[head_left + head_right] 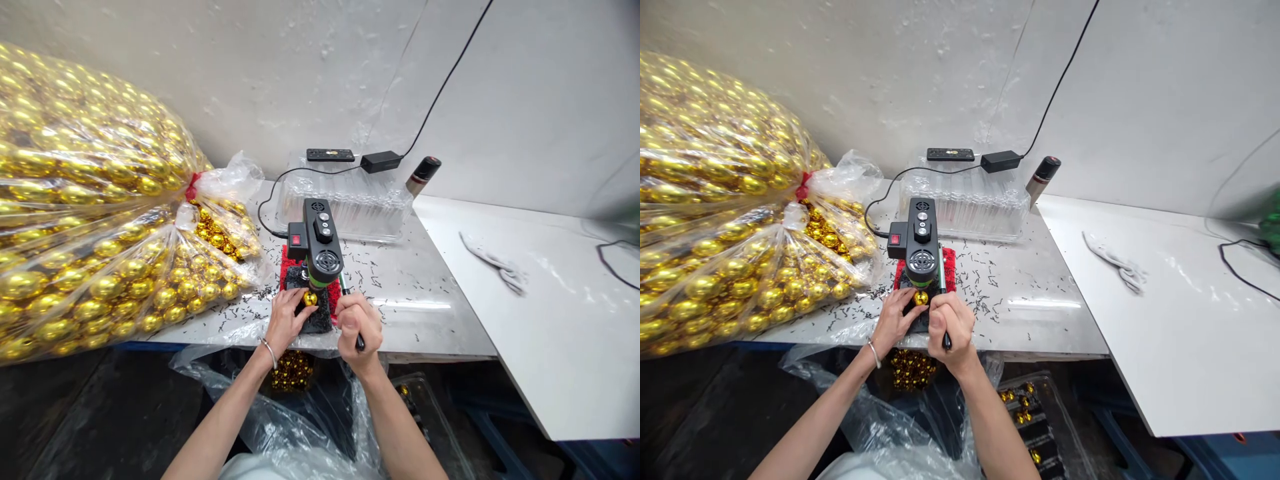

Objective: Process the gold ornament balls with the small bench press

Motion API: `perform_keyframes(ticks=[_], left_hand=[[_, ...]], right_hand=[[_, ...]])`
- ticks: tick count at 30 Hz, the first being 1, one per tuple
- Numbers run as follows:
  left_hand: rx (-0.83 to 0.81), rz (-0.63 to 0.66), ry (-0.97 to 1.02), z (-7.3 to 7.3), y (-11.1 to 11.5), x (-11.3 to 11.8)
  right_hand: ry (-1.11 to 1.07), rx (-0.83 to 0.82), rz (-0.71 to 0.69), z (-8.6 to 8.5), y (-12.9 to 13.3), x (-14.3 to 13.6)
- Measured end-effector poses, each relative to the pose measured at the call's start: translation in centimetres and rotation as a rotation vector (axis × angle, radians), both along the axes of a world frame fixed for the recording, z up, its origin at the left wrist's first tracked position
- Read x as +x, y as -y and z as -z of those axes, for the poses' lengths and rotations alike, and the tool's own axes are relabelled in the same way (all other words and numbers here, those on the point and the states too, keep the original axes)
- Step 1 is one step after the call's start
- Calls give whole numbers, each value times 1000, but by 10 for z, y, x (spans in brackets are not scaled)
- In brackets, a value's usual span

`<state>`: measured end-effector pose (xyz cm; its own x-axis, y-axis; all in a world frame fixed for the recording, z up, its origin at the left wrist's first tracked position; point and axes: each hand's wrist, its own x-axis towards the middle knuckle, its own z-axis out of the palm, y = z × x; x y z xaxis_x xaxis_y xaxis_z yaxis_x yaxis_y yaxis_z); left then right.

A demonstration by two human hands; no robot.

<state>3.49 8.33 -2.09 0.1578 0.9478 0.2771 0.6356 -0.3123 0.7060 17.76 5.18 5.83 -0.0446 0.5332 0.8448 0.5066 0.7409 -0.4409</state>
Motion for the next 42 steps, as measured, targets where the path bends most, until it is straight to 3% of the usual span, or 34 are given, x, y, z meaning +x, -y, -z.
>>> perform_keyframes(ticks=[7, 13, 17, 20, 24, 28, 31, 33, 35, 38, 40, 42], left_hand=[[6, 1, -9, 4, 0, 2], [9, -6, 1, 3, 1, 1], [42, -3, -15, 4, 1, 1], [85, -15, -3, 6, -2, 3], [119, -46, 54, 2, 0, 2], [133, -1, 95, -10, 32, -11], [145, 115, 61, -13, 67, -22], [183, 116, 12, -15, 77, -28], [242, 39, -43, -21, 68, -35], [275, -174, -177, -38, 21, -53], [172, -310, -351, -50, -20, -67], [-14, -313, -572, -60, -55, -80]], right_hand=[[39, 120, 39, 37, -7, 0], [-21, 169, 37, 48, -13, -3], [80, 183, 18, 55, -14, -2], [19, 161, 7, 46, -11, -2], [-124, 34, 14, 5, -5, -4], [-151, -68, 14, -29, -3, -7], [-171, -50, 1, -29, -3, -8], [-191, -34, -3, -22, -4, -9], [-199, -22, -3, -16, -4, -9], [-183, -1, -4, -14, -4, -10], [-156, 3, -8, -14, -3, -10], [-131, 0, -10, -15, -3, -10]])
